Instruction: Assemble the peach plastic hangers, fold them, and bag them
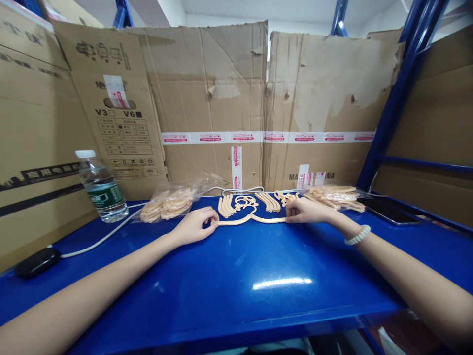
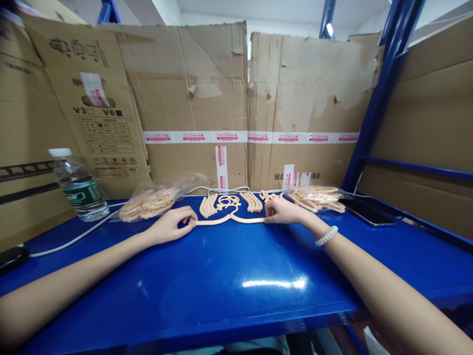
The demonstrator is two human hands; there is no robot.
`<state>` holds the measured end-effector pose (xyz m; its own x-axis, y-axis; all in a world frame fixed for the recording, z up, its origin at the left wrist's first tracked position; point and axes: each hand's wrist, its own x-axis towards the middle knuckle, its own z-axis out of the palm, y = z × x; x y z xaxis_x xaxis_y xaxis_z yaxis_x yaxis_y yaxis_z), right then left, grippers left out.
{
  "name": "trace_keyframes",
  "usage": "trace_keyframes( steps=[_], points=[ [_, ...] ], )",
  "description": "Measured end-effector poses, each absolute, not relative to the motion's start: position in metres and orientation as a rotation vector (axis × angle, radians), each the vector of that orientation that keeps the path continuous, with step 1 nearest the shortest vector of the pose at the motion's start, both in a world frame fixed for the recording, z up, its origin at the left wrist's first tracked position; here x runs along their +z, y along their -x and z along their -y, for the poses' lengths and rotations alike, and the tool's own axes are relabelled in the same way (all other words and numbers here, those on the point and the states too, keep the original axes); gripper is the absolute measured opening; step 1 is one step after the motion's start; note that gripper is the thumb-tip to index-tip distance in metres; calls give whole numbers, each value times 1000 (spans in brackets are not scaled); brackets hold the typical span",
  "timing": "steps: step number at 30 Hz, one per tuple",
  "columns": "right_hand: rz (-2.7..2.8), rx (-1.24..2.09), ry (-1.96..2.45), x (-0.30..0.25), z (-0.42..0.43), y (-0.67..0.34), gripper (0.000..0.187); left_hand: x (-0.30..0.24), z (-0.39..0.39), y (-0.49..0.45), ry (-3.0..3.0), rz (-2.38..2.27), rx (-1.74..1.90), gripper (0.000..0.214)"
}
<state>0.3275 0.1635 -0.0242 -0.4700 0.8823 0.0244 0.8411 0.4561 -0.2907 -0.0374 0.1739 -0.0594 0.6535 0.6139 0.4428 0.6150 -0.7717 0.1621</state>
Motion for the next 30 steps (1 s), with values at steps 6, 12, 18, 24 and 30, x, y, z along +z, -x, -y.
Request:
trace_keyframes(
  steps=[6, 12, 18, 24, 30],
  points=[
    [2510, 330, 1548, -26, -166, -329, 17, -60, -174, 37, 2820, 1108, -771, 13],
    [2588, 273, 1623, -24, -168, -340, 20, -60, -175, 38, 2756, 1201, -808, 16],
    [2617, 272, 1694, -19, -164, -340, 26, -63, -181, 42, 2690, 1275, -836, 19],
    [2617, 296, 1696, -17, -163, -339, 26, -66, -186, 43, 2718, 1209, -825, 28],
    [2618, 304, 1698, -16, -161, -339, 24, -70, -190, 44, 2780, 1150, -753, 39]
  ],
)
